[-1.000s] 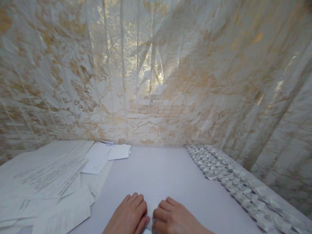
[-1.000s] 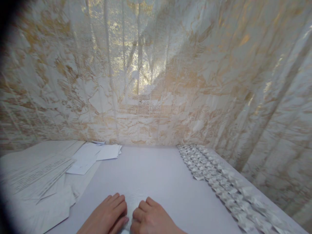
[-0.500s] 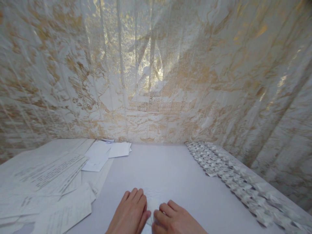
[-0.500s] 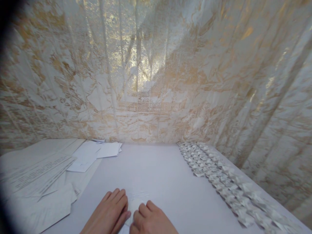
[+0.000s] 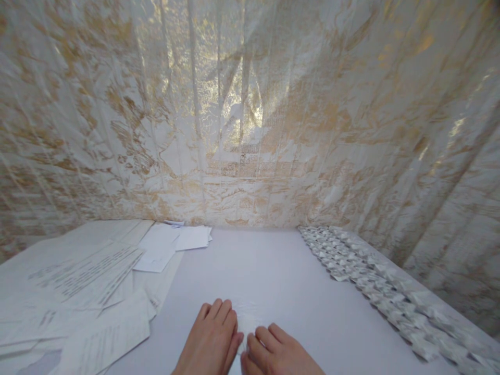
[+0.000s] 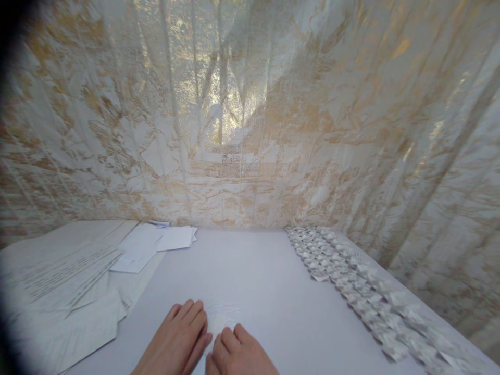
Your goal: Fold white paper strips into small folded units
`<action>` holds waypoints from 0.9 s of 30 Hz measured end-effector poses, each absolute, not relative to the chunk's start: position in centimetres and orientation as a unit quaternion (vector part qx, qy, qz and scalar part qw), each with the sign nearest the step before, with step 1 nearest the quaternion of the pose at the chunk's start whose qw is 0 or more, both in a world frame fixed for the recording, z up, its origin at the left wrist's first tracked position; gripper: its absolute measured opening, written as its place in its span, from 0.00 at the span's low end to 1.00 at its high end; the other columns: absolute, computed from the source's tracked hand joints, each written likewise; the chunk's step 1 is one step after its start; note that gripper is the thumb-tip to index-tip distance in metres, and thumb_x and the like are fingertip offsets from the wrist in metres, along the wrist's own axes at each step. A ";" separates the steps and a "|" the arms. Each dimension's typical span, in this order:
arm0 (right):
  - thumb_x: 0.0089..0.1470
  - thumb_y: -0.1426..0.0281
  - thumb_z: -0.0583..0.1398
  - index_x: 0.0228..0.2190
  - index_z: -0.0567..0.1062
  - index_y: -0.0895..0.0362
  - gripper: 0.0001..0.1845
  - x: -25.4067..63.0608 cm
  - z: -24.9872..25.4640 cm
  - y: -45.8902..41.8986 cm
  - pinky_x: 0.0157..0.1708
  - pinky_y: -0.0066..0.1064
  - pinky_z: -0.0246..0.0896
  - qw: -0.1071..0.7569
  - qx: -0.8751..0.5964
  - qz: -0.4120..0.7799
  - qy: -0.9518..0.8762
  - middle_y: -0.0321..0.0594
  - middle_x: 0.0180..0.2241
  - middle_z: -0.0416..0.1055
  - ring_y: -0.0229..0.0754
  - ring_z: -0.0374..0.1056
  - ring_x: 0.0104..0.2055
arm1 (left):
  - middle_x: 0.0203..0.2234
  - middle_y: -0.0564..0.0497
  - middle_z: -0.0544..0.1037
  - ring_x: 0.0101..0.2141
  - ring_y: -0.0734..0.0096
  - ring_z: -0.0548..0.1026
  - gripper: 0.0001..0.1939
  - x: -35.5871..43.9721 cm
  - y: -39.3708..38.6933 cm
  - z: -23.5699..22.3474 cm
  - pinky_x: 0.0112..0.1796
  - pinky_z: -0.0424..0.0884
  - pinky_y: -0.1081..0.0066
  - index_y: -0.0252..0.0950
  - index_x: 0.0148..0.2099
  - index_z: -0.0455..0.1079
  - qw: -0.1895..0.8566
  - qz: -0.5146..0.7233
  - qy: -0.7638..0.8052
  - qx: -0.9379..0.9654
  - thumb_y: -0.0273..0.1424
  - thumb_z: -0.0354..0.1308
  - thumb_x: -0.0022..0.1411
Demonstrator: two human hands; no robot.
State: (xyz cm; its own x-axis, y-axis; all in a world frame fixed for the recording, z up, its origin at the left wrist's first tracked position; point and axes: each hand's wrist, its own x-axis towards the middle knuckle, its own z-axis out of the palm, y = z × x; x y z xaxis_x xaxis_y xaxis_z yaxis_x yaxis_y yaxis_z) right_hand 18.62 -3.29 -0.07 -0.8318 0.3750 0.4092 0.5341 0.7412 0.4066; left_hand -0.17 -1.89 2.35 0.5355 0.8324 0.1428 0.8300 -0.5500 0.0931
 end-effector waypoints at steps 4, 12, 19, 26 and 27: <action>0.63 0.67 0.64 0.27 0.73 0.56 0.13 18.6 0.5 -3.4 0.25 0.35 0.49 0.156 -0.249 -0.250 -0.923 0.36 0.24 0.71 0.42 0.60 0.28 | 0.44 0.42 0.80 0.47 0.49 0.75 0.12 -0.1 -1.9 2.9 0.49 0.69 0.47 0.33 0.45 0.74 0.051 0.089 0.483 0.870 0.23 0.49 0.69; 0.63 0.64 0.66 0.27 0.72 0.54 0.14 18.9 1.7 -3.3 0.24 0.35 0.50 0.144 -0.253 -0.230 -0.929 0.34 0.26 0.69 0.42 0.62 0.28 | 0.37 0.51 0.74 0.42 0.59 0.70 0.04 -1.2 -2.0 3.3 0.45 0.63 0.58 0.38 0.38 0.67 0.178 0.164 0.464 0.852 0.26 0.59 0.62; 0.64 0.65 0.65 0.30 0.73 0.54 0.11 19.0 1.1 -3.2 0.24 0.35 0.51 0.153 -0.258 -0.239 -0.923 0.33 0.26 0.70 0.41 0.64 0.28 | 0.38 0.52 0.75 0.42 0.62 0.71 0.08 -2.1 -1.4 3.7 0.45 0.65 0.61 0.40 0.40 0.65 0.239 0.182 0.462 0.834 0.22 0.53 0.59; 0.61 0.66 0.66 0.26 0.70 0.53 0.14 18.5 -0.6 -2.8 0.23 0.34 0.54 0.172 -0.274 -0.240 -0.915 0.34 0.25 0.68 0.42 0.63 0.27 | 0.42 0.51 0.79 0.42 0.61 0.74 0.16 -3.3 -1.5 0.7 0.42 0.69 0.64 0.42 0.45 0.70 0.085 0.215 0.446 0.865 0.18 0.52 0.61; 0.62 0.66 0.65 0.26 0.71 0.54 0.13 18.2 -1.3 -2.7 0.24 0.33 0.56 0.178 -0.283 -0.242 -0.911 0.34 0.26 0.69 0.42 0.63 0.28 | 0.43 0.52 0.80 0.42 0.61 0.75 0.17 -3.4 -1.7 -0.2 0.42 0.68 0.65 0.43 0.47 0.71 0.040 0.206 0.420 0.883 0.18 0.55 0.60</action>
State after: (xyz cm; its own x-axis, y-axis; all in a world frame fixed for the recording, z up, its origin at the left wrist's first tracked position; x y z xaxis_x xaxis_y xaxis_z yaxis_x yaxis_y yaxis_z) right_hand 18.18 -2.74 -1.30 -0.7769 0.4293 0.4606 0.6011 0.7235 0.3395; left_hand -3.39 -1.69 -0.16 0.5628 0.7578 0.3301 0.7249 -0.6444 0.2435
